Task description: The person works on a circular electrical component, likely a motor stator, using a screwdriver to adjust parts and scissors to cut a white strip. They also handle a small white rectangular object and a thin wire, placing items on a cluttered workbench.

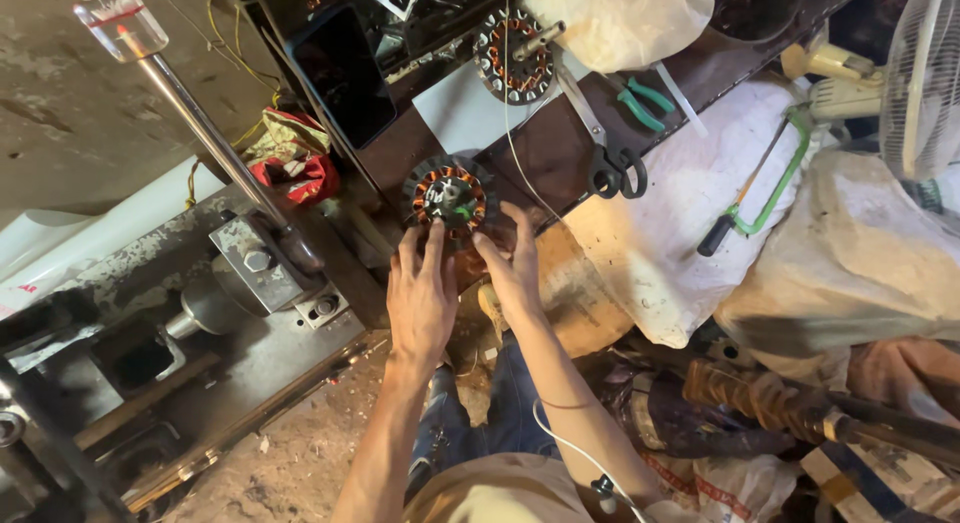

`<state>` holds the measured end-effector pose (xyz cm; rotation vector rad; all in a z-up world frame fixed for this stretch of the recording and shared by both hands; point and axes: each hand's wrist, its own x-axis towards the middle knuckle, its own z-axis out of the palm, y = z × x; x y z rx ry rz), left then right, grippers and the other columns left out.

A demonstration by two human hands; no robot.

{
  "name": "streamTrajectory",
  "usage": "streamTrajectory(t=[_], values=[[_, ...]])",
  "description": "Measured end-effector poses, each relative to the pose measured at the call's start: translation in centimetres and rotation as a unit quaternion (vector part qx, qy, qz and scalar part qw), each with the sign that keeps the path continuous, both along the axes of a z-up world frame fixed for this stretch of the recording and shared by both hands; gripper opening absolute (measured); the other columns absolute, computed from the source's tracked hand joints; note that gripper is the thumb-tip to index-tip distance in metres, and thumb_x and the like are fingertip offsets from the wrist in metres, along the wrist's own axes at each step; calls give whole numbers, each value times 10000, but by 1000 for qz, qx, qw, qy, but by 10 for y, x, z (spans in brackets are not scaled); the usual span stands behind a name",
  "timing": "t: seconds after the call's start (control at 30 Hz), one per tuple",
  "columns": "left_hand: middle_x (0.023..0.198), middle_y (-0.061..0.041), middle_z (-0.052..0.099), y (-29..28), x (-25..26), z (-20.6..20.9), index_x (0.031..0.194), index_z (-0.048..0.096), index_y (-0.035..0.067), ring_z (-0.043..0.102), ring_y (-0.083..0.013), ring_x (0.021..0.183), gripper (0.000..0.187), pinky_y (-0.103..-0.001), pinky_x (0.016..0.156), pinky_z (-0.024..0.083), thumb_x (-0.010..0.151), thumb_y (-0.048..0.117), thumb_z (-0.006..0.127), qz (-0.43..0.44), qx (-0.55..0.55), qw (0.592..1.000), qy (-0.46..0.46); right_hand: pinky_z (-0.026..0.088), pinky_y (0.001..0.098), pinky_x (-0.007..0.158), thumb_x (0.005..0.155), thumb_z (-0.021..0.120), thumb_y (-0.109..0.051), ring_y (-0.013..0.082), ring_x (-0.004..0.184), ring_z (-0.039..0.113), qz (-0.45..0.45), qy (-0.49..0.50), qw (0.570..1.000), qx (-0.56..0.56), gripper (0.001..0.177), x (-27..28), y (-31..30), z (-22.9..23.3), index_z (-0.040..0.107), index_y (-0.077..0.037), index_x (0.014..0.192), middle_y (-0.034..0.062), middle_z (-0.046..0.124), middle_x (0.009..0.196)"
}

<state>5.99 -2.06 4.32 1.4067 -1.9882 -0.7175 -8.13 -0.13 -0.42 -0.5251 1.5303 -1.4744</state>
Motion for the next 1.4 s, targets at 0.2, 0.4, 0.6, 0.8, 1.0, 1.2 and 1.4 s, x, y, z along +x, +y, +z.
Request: streamTrajectory(t=[0.2,0.4,0.6,0.8,1.0,1.2,1.4], values=[[1352,-169,577,10,10,1,1329,586,49,577,-390,1210,559,-450,1006,490,778,4,673,7,28,1000,-1,568,286,813,946,707,-16,147,1008,645,-30,23,997,-60,465,11,-6,-5,530,-17,1376,120,684,1136],[1161,-130,668,8,11,29,1331,607,106,649,-339,1049,428,-438,908,528,913,89,697,9,-27,999,-16,588,300,573,905,691,-47,162,786,654,-20,36,999,5,444,11,-21,-2,512,-13,1310,114,706,999],[916,-204,710,-25,2,30,1509,470,210,708,-407,769,716,-502,680,559,821,139,653,-117,64,983,-126,576,289,561,912,726,-78,121,787,621,-12,99,995,4,472,20,-11,2,489,-25,1316,57,651,990],[787,-197,735,-28,-11,28,1245,574,114,721,-406,732,247,-527,660,552,1038,228,502,-63,74,978,-187,566,272,582,888,721,-82,122,841,637,49,36,998,-19,484,-1,-14,-7,473,-39,1301,25,647,1027],[825,-161,721,49,-35,38,1051,639,127,691,-419,693,182,-533,588,514,1024,289,559,110,98,989,-30,577,301,730,948,731,-72,159,918,658,157,211,962,-75,481,-38,-25,-22,489,-17,1360,110,678,1082],[961,-131,642,104,-77,37,969,687,111,580,-344,850,92,-464,737,481,916,186,679,204,-31,978,29,627,329,586,897,708,-129,153,784,696,228,136,963,46,567,-79,-25,6,395,-61,1366,66,594,1036],[971,-81,646,121,-100,5,987,714,118,566,-324,956,128,-459,854,453,859,115,719,14,22,1000,-4,447,261,546,1010,687,-106,137,654,558,353,-103,924,108,341,-120,-14,6,494,16,1264,110,693,900]])
